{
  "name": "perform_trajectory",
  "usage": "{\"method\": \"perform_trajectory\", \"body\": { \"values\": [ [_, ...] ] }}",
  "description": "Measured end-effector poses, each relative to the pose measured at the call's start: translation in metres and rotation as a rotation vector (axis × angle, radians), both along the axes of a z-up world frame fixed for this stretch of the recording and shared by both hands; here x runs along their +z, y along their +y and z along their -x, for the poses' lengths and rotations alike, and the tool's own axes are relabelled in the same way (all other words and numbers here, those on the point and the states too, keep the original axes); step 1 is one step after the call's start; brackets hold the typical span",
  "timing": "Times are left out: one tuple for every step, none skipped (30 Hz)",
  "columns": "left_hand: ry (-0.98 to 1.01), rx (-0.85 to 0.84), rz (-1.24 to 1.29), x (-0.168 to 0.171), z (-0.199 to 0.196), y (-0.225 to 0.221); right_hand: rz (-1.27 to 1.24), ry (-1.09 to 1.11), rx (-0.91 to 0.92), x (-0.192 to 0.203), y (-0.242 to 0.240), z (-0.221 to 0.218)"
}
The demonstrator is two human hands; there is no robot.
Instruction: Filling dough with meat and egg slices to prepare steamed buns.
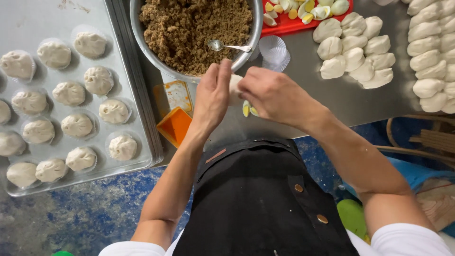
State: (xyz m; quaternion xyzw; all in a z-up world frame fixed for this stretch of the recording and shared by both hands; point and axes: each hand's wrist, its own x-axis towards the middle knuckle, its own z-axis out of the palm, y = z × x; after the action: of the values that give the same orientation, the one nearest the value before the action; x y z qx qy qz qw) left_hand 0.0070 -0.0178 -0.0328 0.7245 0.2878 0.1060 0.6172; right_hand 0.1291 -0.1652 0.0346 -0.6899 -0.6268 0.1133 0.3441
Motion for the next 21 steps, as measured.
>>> {"method": "perform_trajectory", "body": {
  "values": [
    [0.019,0.008,0.005,-0.010,-0.002,0.000,0.062,-0.015,0.015,-0.002,0.001,0.001],
    [0.038,0.015,0.010,-0.021,-0.003,0.000,0.124,-0.030,0.031,-0.005,0.001,0.001],
    [0.037,0.019,0.010,-0.012,-0.005,0.000,0.124,-0.030,0.035,0.001,-0.002,0.000],
    [-0.006,0.019,0.369,-0.004,-0.007,0.001,0.106,0.064,-0.032,0.007,-0.005,-0.001],
    [-0.052,0.027,0.724,0.005,-0.008,0.004,0.085,0.156,-0.092,0.012,-0.005,-0.002],
    [-0.057,0.035,0.721,0.010,-0.009,0.006,0.082,0.154,-0.081,0.019,-0.005,-0.002],
    [-0.031,0.014,0.876,0.014,-0.008,0.007,0.007,0.143,-0.048,0.025,-0.006,-0.001],
    [-0.006,-0.007,1.032,0.018,-0.008,0.007,-0.067,0.133,-0.015,0.031,-0.008,0.000],
    [-0.001,-0.001,1.033,0.027,-0.007,0.004,-0.066,0.140,-0.012,0.019,-0.007,0.006],
    [0.013,-0.015,1.110,0.036,-0.007,0.001,-0.062,0.140,0.009,0.007,-0.008,0.012],
    [0.024,-0.043,1.186,0.045,-0.011,-0.003,-0.060,0.130,0.019,-0.004,-0.010,0.016],
    [0.026,-0.053,1.186,0.031,-0.010,-0.003,-0.060,0.126,0.011,-0.019,-0.013,0.017],
    [0.006,-0.119,1.170,0.017,-0.007,-0.003,-0.113,0.175,-0.065,-0.032,-0.016,0.020],
    [-0.016,-0.184,1.153,0.003,-0.004,-0.004,-0.165,0.223,-0.140,-0.046,-0.020,0.022],
    [-0.013,-0.187,1.151,0.000,-0.005,-0.007,-0.167,0.223,-0.144,-0.055,-0.022,0.024],
    [0.039,-0.161,1.117,-0.004,-0.006,-0.009,-0.176,0.231,-0.172,-0.064,-0.025,0.025],
    [0.095,-0.134,1.082,-0.008,-0.005,-0.012,-0.184,0.244,-0.201,-0.073,-0.028,0.029],
    [0.103,-0.135,1.081,-0.017,-0.002,-0.013,-0.186,0.249,-0.206,-0.071,-0.028,0.030],
    [0.124,-0.109,1.069,-0.026,-0.001,-0.014,-0.105,0.200,-0.214,-0.069,-0.029,0.030],
    [0.146,-0.083,1.056,-0.035,0.000,-0.016,-0.023,0.151,-0.220,-0.067,-0.030,0.029],
    [0.148,-0.093,1.053,-0.044,-0.002,-0.018,-0.026,0.148,-0.228,-0.064,-0.034,0.031]
  ]
}}
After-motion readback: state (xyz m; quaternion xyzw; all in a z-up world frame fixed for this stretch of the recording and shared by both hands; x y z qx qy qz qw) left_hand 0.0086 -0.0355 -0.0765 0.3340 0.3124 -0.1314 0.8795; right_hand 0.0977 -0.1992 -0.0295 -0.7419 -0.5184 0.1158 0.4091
